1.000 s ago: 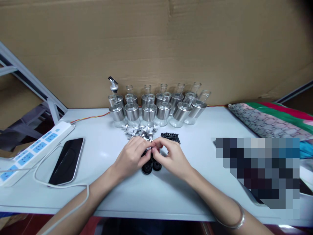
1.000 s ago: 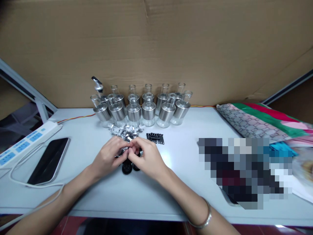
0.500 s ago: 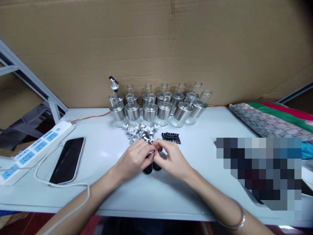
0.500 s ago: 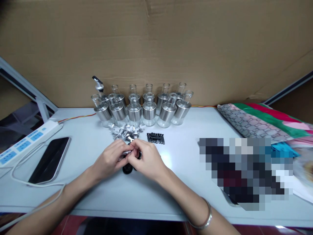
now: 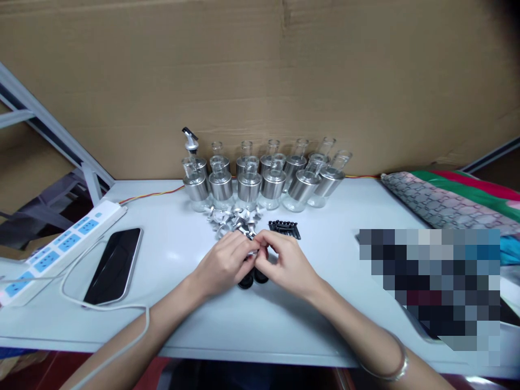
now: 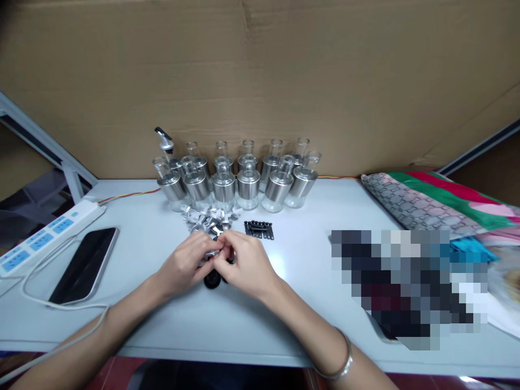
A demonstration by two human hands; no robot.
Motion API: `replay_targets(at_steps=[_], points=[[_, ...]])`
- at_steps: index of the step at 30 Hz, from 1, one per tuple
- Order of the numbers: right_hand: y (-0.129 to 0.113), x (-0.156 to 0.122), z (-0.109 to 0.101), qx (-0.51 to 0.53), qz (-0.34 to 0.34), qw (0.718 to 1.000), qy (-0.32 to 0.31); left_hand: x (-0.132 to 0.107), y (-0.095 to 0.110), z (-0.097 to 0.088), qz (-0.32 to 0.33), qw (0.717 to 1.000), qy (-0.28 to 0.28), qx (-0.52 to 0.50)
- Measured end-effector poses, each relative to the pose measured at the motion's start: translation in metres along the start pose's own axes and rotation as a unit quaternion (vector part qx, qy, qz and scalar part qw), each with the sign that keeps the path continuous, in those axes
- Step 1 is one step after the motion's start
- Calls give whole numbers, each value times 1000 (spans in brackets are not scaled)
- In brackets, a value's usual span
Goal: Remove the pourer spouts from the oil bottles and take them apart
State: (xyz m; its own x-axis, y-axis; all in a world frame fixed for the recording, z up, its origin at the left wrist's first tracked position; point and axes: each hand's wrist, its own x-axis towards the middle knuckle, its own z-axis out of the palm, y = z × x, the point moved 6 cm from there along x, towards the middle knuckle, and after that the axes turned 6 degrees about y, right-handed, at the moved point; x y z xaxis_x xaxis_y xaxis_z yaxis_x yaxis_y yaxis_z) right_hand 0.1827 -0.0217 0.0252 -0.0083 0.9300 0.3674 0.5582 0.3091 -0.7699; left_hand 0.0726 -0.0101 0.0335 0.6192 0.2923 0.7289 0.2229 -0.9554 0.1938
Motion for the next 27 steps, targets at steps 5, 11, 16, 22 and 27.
replay_targets(at_steps=[5,11,16,22,27], points=[[0,1,-6,38,7,999,16,1,-3,-2,0,1000,11,7],[0,1,-5,42,10,999,-7,0,-5,-3,-8,1000,19,10],[-4,2,-7,22,-29,999,9,-1,-9,-3,-33,999,16,2],[-5,2,-9,17,-47,999,19,0,-8,-2,-32,999,17,-12],[-6,2,-11,1,-82,996,29,-1,-10,-3,-53,998,11,13]])
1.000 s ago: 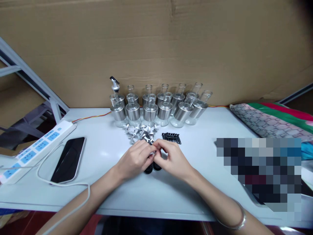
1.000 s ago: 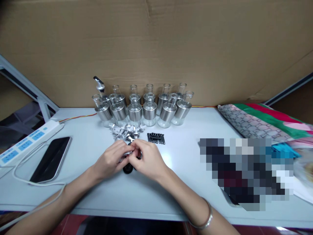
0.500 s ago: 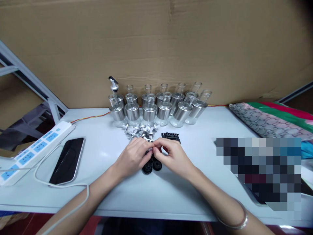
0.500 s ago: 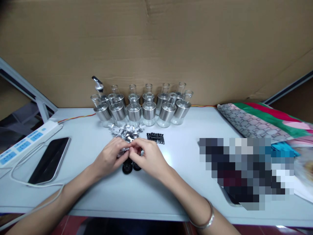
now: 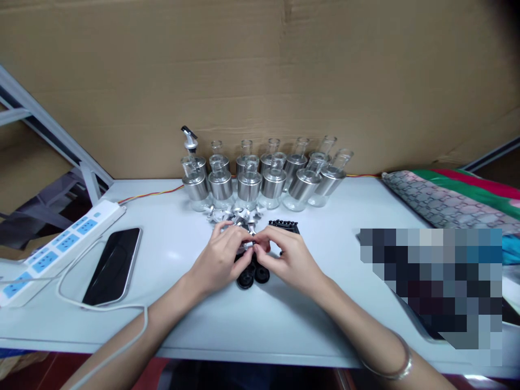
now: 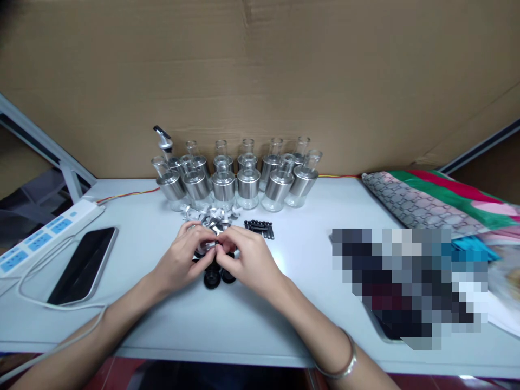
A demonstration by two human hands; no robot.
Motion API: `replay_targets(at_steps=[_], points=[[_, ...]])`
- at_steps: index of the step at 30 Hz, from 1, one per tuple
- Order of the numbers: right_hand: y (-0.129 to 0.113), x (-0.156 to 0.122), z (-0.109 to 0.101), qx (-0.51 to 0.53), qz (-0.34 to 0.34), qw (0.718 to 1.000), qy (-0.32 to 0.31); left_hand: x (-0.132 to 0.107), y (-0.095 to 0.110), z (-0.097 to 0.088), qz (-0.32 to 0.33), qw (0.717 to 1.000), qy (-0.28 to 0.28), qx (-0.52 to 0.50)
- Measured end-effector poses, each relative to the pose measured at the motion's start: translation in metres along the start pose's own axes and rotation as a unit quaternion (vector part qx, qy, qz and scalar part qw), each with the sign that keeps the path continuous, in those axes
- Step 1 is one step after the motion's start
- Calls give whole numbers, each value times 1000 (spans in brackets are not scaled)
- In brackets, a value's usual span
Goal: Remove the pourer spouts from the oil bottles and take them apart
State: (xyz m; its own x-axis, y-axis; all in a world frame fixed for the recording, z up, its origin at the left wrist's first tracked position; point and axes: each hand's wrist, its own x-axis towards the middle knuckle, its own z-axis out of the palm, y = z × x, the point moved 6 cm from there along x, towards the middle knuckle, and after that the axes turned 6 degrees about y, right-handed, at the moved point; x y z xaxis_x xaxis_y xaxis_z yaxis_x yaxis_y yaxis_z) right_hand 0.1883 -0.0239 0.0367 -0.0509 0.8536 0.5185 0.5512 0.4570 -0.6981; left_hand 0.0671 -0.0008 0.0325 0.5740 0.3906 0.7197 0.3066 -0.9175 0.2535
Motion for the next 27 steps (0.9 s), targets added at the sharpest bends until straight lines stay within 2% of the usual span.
replay_targets(at_steps=[5,15,27], points=[[-3,1,-2,-26,-28,999,3,0,3,-2,24,1000,-2,-8],[0,0,2,-8,20,999,-35,3,5,-1,18,1000,2,-12],[-1,-1,4,-21,26,999,-38,2,8,-1,26,999,-11,-39]])
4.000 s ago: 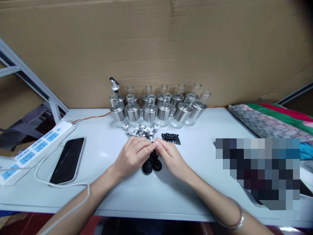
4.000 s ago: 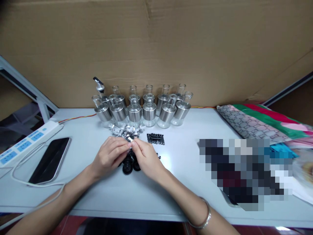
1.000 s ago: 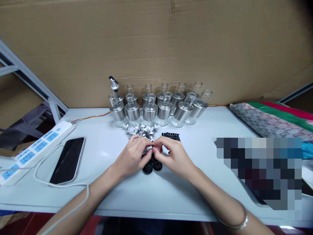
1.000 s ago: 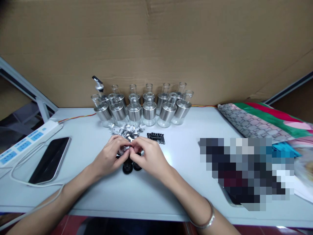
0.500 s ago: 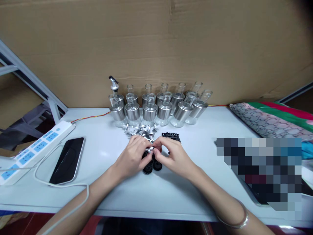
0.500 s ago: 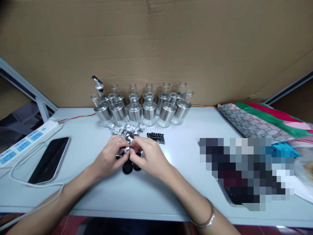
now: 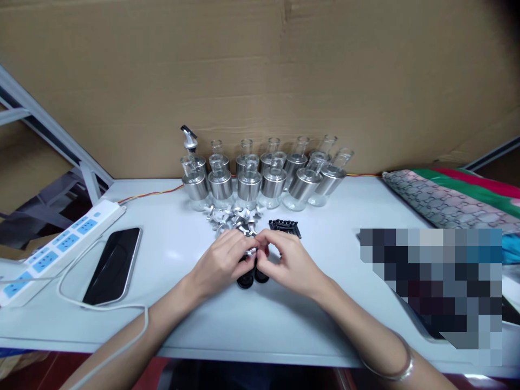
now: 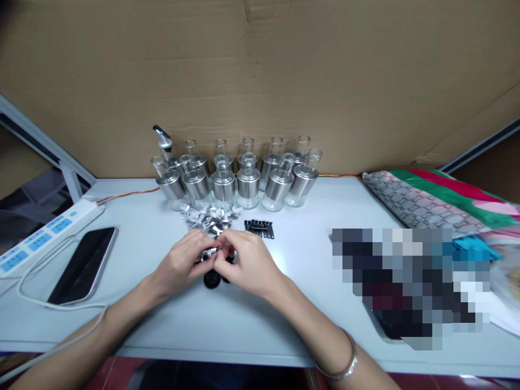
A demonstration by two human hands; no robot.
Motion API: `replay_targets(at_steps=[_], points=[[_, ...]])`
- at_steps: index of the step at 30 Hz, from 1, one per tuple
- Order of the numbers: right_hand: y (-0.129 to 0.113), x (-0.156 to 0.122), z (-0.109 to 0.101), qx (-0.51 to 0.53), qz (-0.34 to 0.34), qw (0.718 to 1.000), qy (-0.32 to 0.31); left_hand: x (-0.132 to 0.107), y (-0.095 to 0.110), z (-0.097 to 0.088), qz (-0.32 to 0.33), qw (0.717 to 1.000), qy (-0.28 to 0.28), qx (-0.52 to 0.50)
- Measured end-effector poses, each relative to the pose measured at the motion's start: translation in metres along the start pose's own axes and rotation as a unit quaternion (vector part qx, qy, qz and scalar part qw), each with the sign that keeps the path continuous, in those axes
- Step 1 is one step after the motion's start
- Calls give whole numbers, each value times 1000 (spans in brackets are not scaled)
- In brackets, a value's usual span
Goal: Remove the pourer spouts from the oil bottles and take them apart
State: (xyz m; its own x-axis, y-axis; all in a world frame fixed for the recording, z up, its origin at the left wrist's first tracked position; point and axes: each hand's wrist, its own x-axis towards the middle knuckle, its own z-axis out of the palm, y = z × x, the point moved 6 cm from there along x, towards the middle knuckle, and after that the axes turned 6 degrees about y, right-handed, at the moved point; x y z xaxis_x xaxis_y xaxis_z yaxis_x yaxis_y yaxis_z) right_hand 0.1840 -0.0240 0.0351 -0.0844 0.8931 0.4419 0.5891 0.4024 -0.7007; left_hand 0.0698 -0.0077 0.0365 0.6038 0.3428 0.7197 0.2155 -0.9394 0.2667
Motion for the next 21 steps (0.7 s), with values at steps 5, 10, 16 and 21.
replay_targets(at_steps=[5,10,16,21], points=[[0,-1,0,18,10,1000,-5,0,0,-1,-5,1000,3,-2],[2,-1,0,30,7,1000,0,-1,1,-1,-3,1000,9,5],[3,-1,1,27,-6,1000,7,-1,1,-2,8,1000,18,11],[2,-1,1,26,-7,1000,10,-1,0,-1,10,1000,13,14]])
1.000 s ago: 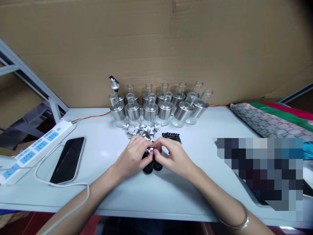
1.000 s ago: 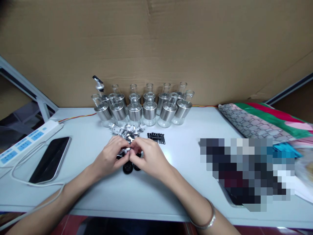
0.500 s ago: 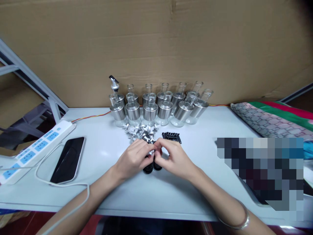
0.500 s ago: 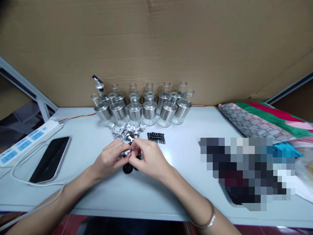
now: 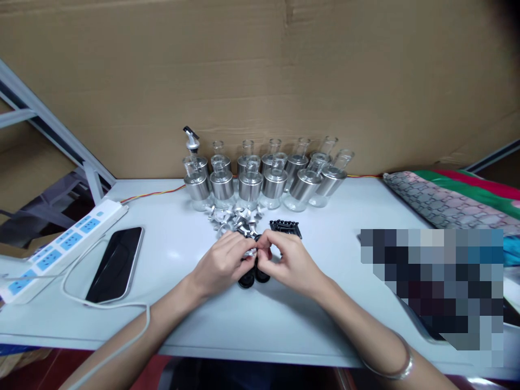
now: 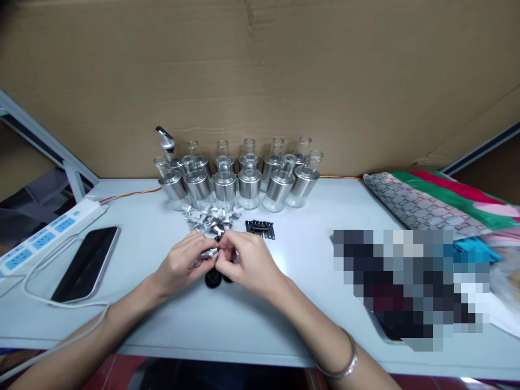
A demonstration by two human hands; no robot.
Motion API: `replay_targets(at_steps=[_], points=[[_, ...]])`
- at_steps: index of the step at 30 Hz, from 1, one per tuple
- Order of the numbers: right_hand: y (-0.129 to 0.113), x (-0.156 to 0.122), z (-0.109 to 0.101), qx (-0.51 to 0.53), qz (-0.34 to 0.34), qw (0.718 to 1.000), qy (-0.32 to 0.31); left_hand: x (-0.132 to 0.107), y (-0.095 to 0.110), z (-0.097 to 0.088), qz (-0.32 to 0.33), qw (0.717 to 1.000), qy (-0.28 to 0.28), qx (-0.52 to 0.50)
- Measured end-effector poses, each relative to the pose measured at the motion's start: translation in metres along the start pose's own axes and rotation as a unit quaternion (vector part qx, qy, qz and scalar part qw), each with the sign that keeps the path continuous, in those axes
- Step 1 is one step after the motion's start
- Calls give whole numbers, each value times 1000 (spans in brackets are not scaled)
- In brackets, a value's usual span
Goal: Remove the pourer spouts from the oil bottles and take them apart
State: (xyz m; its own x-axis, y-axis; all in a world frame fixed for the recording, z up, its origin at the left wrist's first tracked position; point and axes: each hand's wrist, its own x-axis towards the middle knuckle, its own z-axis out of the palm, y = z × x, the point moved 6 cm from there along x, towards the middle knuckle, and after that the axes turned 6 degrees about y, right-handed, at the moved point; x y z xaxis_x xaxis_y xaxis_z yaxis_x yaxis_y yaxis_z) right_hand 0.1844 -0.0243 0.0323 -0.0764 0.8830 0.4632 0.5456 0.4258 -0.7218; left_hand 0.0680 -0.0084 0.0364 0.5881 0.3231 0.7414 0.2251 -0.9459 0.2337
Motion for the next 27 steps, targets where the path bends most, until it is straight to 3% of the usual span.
replay_targets(at_steps=[8,13,27], points=[[-2,-1,-1,13,-3,1000,12,0,2,-1,6,1000,-2,4],[3,0,-2,18,9,1000,18,2,5,-6,21,999,27,3],[20,-1,8,4,125,992,-31,-3,-4,6,-32,999,6,28]])
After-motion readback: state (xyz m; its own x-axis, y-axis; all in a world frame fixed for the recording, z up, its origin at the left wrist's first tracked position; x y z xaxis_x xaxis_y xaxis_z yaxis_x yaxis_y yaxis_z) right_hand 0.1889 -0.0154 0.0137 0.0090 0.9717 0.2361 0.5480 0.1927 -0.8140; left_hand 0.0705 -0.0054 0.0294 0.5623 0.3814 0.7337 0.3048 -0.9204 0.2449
